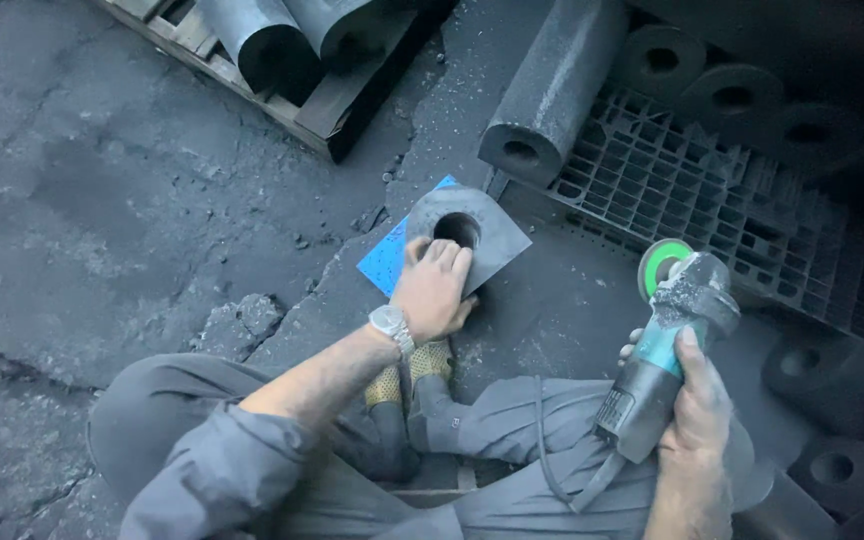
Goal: Using an angle grinder to smooth and shape industrial rubber or foam components on a factory floor.
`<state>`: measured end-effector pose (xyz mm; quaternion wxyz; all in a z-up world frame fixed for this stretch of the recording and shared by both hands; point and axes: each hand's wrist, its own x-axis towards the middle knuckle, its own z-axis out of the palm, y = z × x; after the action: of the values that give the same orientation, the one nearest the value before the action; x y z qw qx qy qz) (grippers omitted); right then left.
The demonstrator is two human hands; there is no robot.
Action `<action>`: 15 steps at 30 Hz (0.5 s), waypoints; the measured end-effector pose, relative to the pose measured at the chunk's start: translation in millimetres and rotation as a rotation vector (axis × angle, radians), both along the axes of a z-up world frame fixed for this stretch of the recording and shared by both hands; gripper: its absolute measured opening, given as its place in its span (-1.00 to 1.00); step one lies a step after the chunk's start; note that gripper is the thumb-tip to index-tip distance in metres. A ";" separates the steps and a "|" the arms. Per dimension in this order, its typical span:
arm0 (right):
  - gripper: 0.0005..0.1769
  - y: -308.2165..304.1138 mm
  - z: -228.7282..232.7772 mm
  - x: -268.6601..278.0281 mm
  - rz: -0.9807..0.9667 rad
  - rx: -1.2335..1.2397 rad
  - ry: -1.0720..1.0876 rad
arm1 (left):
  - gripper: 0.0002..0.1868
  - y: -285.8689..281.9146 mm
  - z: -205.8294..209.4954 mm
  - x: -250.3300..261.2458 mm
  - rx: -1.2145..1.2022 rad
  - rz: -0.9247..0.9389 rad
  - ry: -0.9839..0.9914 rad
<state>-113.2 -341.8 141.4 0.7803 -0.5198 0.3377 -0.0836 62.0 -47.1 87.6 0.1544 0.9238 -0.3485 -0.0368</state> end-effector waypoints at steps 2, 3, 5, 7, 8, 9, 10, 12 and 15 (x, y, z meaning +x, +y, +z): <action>-0.40 3.4 1.4 1.6 -0.012 -0.012 0.013 | -0.20 5.5 -12.6 9.4 -0.070 -0.026 0.040; -0.40 4.1 2.8 1.0 -0.023 -0.023 0.031 | -0.27 7.0 -19.8 12.3 -0.139 -0.050 0.084; -0.40 2.0 1.2 -1.9 0.000 -0.022 0.007 | -0.27 26.8 -18.8 35.9 -0.166 -0.122 0.062; -0.40 4.8 1.4 -3.7 0.023 -0.011 -0.018 | -0.27 45.8 -17.2 50.9 -0.184 -0.194 0.040; -0.41 7.1 3.4 -4.2 0.042 -0.019 -0.018 | -0.26 53.1 -16.3 54.0 -0.205 -0.245 -0.015; -0.42 9.5 4.9 -0.8 0.064 -0.027 -0.024 | -0.24 61.5 -14.1 60.1 -0.224 -0.292 -0.078; -0.42 14.0 5.8 2.1 0.068 -0.022 -0.029 | -0.24 59.5 -13.3 55.0 -0.219 -0.289 -0.082; -0.40 22.0 8.2 5.2 0.103 -0.029 -0.033 | -0.31 54.0 -13.7 42.2 -0.239 -0.265 -0.045; -0.36 34.2 11.0 5.6 0.211 0.042 -0.094 | -0.32 41.0 -20.9 25.4 -0.267 -0.141 -0.187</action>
<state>-107.6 -307.6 152.4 0.8105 -0.5314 0.2460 -0.0182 87.5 -6.1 66.7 0.2395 0.8678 -0.4271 0.0850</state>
